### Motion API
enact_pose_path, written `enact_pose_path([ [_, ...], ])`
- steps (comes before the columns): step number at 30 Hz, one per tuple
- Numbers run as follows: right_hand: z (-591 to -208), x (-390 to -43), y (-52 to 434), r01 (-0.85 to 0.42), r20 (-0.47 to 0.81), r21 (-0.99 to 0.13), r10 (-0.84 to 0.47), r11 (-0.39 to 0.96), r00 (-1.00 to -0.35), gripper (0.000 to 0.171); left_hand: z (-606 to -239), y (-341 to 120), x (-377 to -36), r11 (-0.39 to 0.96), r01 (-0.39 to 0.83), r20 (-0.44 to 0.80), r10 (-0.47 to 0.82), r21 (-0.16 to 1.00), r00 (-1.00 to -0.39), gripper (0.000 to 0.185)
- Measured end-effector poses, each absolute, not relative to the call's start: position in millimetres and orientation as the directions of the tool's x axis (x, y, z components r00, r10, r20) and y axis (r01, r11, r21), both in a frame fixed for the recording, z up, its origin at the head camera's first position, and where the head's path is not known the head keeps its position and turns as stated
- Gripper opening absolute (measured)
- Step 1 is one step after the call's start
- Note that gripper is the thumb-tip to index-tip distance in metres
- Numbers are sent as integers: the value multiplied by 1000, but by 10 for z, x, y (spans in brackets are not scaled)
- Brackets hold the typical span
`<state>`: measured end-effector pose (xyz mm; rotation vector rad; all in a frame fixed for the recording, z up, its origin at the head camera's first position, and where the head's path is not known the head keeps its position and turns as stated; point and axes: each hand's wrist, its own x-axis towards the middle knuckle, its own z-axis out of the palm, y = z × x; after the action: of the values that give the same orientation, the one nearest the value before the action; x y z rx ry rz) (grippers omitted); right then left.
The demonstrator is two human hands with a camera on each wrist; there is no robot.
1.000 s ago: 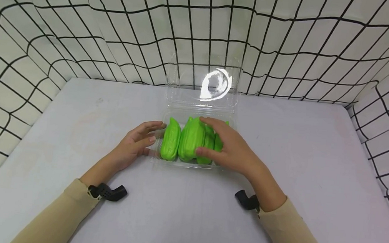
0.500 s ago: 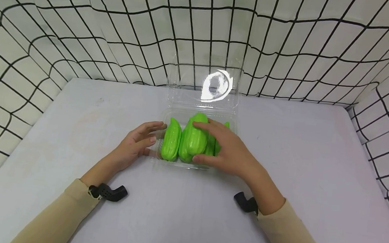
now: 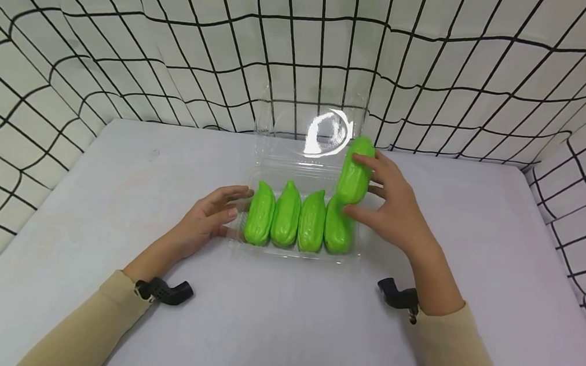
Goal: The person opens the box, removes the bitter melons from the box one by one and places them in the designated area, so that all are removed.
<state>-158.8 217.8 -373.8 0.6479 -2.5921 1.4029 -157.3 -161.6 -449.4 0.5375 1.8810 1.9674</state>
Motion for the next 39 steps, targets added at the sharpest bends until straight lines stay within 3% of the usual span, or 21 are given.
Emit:
enact_pose_path([
  [11, -3841, -1702, 2423, -201, 151, -815, -137, 543, -979, 86, -4523, -1619, -1585, -48, 3, 27, 509, 999, -860, 49],
  [20, -3967, -1758, 2608, -93, -18, -772, -168, 629, -986, 84, -4515, -1619, -1579, -47, 1, 25, 505, 999, -863, 48],
  [39, -4007, -1765, 2692, -127, -159, -647, -296, 752, -942, 71, -4499, -1618, -1579, -42, 3, 24, 506, 999, -862, 48],
])
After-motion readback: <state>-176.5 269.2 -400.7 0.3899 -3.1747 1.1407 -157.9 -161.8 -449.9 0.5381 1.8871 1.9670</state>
